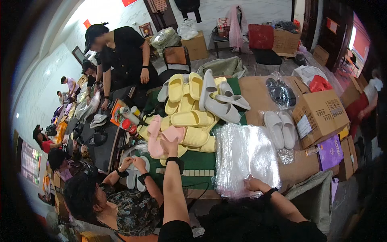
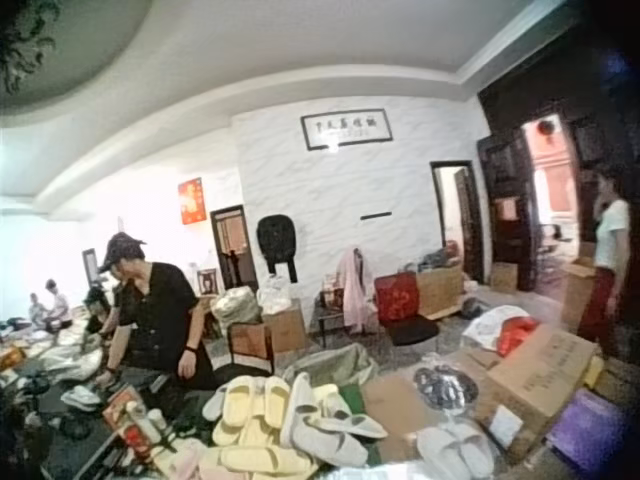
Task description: The recorder is placing various foam sliders/shoes into plastic bags and then into a large storage sack.
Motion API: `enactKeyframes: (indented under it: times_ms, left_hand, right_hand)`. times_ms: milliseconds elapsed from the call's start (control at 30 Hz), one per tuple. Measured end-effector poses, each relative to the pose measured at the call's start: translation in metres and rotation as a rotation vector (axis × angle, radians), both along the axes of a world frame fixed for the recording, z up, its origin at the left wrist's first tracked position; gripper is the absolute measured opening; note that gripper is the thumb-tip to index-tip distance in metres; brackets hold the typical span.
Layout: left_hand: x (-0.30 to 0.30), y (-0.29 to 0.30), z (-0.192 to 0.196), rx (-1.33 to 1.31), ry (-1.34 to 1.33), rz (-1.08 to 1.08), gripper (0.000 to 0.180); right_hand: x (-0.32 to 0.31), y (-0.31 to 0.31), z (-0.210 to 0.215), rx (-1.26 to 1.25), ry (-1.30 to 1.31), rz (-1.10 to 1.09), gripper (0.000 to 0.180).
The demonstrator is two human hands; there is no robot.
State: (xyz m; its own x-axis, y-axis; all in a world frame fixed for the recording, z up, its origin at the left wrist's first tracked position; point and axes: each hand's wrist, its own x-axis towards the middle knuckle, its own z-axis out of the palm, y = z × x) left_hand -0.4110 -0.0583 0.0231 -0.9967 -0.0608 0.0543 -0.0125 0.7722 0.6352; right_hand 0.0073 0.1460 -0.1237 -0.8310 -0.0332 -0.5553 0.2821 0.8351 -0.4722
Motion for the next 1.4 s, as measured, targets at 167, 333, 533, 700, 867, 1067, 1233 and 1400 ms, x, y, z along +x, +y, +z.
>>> enactKeyframes:
  times_ms: [167,333,533,700,867,1067,1233,1400]
  left_hand:
    - [0.018,-0.025,-0.03,0.753,-0.318,-0.056,0.037]
    - [0.108,0.011,0.023,0.873,0.151,-0.095,0.024]
    - [0.199,0.026,0.123,0.978,0.009,-0.312,0.028]
    - [0.25,0.067,0.14,1.081,-0.193,-0.547,0.023]
    - [0.281,0.112,0.107,0.958,-0.527,-0.882,0.028]
    - [0.28,0.102,-0.017,0.245,-0.105,-1.51,0.041]
    - [0.288,0.064,-0.013,0.291,0.022,-1.411,0.012]
    - [0.28,0.029,-0.042,-0.317,-0.036,-1.56,0.02]
  right_hand:
    - [-0.011,-0.003,0.002,-0.017,0.033,0.042,0.048]
    - [-0.01,0.011,-0.025,-0.009,0.268,0.428,0.053]
    - [-0.022,0.008,0.035,-0.189,0.115,0.242,0.049]
    - [-0.003,0.016,0.022,-0.168,0.124,-0.009,0.06]
    - [0.011,0.018,0.001,-0.293,0.117,-0.056,0.072]
    - [0.018,0.02,0.024,-0.255,0.077,-0.019,0.077]
    - [0.025,0.017,0.074,-0.335,0.141,-0.231,0.043]
    - [0.012,0.018,0.125,-0.207,0.436,-1.018,0.044]
